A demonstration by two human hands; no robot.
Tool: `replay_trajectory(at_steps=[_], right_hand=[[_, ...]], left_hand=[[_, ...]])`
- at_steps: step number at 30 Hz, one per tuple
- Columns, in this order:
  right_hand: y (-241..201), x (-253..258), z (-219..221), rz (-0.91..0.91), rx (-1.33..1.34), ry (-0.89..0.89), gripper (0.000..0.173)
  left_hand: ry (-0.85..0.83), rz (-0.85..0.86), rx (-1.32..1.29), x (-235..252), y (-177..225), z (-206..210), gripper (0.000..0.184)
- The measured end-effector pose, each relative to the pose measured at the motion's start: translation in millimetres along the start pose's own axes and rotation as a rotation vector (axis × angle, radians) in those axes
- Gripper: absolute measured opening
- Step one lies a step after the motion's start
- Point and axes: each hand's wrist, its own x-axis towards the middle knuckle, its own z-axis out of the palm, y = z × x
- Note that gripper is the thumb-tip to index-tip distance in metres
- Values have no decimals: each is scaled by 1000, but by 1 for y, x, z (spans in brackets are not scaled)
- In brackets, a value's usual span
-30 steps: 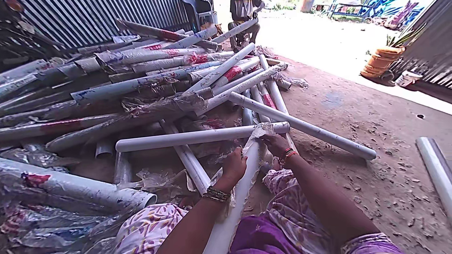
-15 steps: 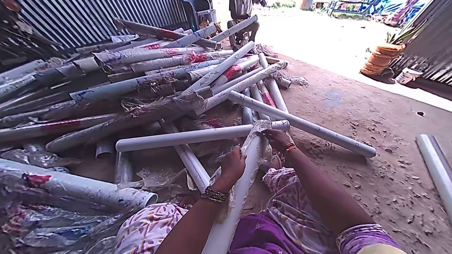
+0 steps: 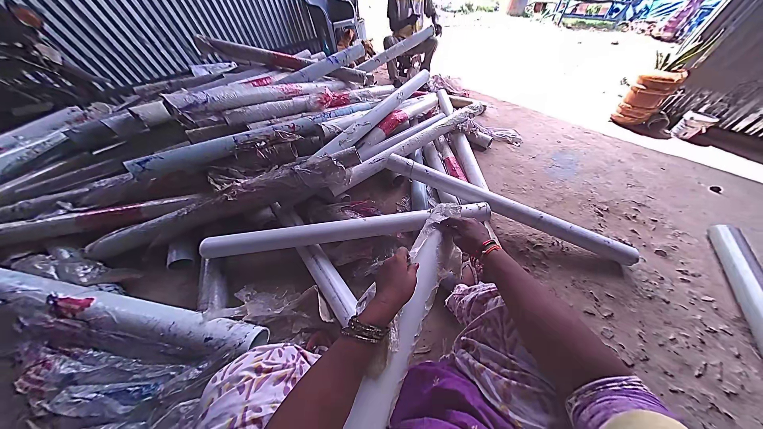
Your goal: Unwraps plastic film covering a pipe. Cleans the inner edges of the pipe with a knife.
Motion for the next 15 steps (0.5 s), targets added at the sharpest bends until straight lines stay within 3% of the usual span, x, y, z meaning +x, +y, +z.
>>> replay_trajectory(at_steps=[4, 11, 13, 15], right_hand=[[1, 11, 2, 89, -34, -1, 45], [10, 27, 10, 141, -92, 83, 42], [15, 29, 10, 157, 122, 148, 38], [22, 36, 16, 185, 586, 346, 31]], left_hand=[[-13, -13, 40, 2, 2, 2, 33], [-22, -29, 34, 1, -1, 4, 33], [-15, -27, 25, 2, -1, 3, 33], [-2, -30, 40, 3, 0, 1, 33]])
